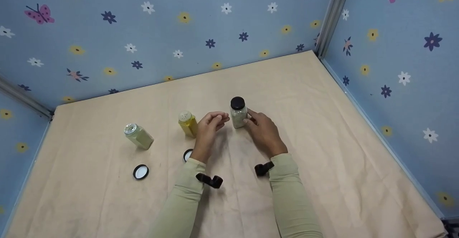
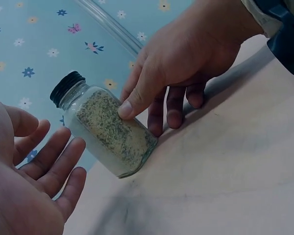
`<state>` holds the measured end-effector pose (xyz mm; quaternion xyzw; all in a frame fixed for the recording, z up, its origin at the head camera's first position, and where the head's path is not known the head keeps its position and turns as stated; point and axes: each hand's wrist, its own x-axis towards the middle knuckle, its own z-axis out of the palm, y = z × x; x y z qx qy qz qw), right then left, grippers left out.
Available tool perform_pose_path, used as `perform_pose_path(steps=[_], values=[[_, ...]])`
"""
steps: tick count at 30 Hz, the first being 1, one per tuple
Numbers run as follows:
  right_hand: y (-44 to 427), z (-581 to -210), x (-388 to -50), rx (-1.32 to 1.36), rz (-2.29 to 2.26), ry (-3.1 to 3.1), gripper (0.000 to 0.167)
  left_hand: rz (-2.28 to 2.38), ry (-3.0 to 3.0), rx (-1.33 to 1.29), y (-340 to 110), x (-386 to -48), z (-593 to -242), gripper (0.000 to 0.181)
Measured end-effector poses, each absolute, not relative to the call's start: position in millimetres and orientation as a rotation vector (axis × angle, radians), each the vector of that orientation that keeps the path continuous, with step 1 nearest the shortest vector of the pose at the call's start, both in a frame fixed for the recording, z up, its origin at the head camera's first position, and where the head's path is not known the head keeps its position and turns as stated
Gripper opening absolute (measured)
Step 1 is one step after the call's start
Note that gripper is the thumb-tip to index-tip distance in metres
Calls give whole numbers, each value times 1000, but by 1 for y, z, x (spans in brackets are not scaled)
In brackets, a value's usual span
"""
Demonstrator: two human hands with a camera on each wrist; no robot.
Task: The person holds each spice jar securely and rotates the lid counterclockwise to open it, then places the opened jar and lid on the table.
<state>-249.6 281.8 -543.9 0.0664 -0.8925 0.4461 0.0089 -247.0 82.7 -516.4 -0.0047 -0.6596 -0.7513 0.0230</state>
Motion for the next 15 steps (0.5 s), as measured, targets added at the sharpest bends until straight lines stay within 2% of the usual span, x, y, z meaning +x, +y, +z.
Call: perform_pose_path(steps=[15], values=[[282, -544, -248, 173, 1405, -2815, 56, -2418, -2087, -80, 88, -255, -512, 22]])
